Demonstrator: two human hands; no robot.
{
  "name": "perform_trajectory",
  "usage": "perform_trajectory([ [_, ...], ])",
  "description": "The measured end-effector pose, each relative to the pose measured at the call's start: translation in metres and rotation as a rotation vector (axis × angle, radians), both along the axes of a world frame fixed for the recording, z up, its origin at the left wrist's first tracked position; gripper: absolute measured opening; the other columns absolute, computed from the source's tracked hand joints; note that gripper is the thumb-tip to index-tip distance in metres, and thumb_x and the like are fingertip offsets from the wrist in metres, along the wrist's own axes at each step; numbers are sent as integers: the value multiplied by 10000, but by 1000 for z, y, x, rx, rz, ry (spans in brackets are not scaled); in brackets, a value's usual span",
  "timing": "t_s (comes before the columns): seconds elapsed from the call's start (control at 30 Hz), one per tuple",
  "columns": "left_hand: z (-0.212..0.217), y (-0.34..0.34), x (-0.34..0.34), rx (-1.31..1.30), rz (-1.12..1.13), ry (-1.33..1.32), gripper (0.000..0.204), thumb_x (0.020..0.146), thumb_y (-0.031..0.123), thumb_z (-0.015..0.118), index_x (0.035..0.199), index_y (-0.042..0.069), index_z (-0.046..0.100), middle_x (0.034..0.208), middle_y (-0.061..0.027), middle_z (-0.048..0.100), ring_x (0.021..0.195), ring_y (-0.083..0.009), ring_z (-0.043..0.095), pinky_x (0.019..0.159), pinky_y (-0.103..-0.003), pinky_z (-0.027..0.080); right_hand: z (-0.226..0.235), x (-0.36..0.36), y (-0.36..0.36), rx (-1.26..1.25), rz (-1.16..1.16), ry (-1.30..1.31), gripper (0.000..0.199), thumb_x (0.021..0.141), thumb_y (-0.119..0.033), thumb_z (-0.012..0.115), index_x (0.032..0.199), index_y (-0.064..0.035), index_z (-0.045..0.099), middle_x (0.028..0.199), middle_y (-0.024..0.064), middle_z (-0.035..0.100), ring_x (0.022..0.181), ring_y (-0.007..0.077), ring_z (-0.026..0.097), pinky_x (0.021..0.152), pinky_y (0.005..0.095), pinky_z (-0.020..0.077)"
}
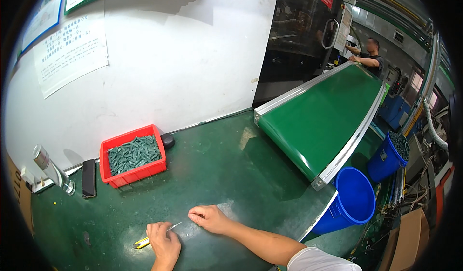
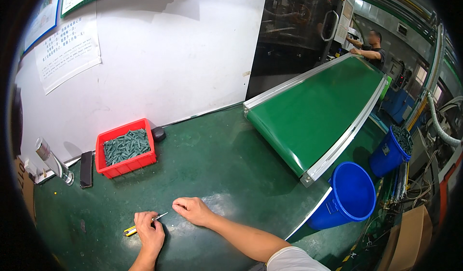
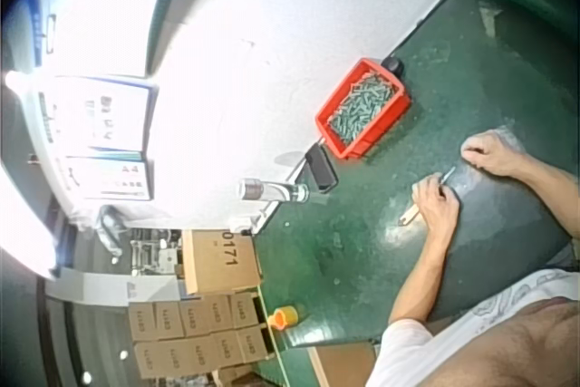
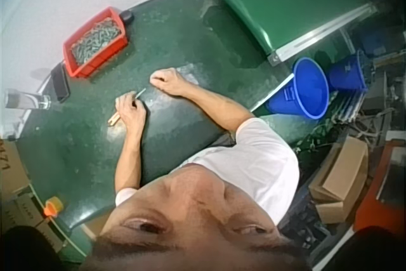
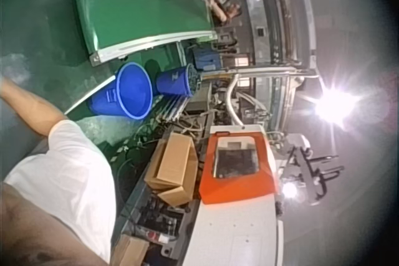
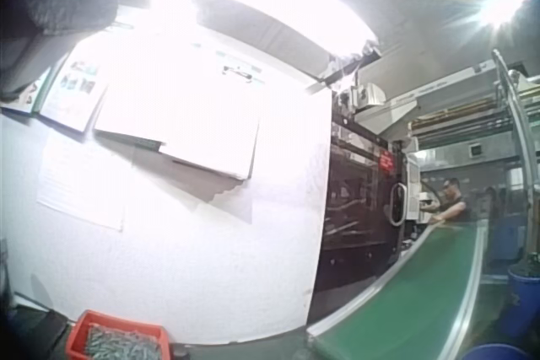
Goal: The recorder gathers green plastic U-shaped parts from a workstation, packs them into a box, seals the box with tape, and moves to another station to inspect and deburr similar parts using a utility knife.
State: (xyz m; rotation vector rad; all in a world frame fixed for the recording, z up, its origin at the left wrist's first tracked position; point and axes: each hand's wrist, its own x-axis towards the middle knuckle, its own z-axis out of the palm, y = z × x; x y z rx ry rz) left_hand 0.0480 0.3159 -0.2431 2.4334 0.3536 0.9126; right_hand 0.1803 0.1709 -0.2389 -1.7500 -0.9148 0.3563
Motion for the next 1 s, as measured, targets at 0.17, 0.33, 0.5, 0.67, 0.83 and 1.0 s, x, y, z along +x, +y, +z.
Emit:
perform_trajectory([
  [0.17,-2,1,0,1,0,2,201,618,-63,541,791,19,602,831,-128,540,829,-314,489,742,-416,385,0,0,1,10,-3,7,196,885,-194,579,928,-5,615,755,135,627,653,225,601,610,321,471],
  [0.33,-1,0,0,1,-2,-4,200,607,-66,536,775,18,604,825,-125,540,828,-311,490,741,-412,385,-3,0,1,9,-15,57,202,894,-204,573,924,-8,613,701,118,612,602,195,582,578,315,465],
  [0.5,-2,1,0,-2,-4,-6,196,608,-64,538,771,18,607,821,-122,539,828,-306,491,738,-408,385,-1,0,2,24,7,144,216,903,-221,568,891,-8,601,634,88,569,556,157,545,542,302,447],
  [0.67,3,-1,1,36,-1,-46,162,609,-67,543,745,13,578,769,-137,527,769,-309,494,706,-405,394,-7,1,1,26,4,73,233,898,-235,578,858,-6,590,608,79,552,540,155,521,524,308,426],
  [0.83,3,-1,1,20,-2,-34,169,609,-66,542,748,17,589,783,-130,531,791,-306,494,718,-405,391,-1,1,1,30,10,17,266,892,-254,588,799,-6,576,586,93,533,519,170,496,509,317,409],
  [1.0,-2,1,0,-5,-7,-3,187,610,-60,542,762,23,613,820,-117,540,833,-302,492,744,-406,385,-1,1,0,14,26,-41,307,897,-266,585,748,1,553,567,112,503,499,196,457,498,328,396],
])
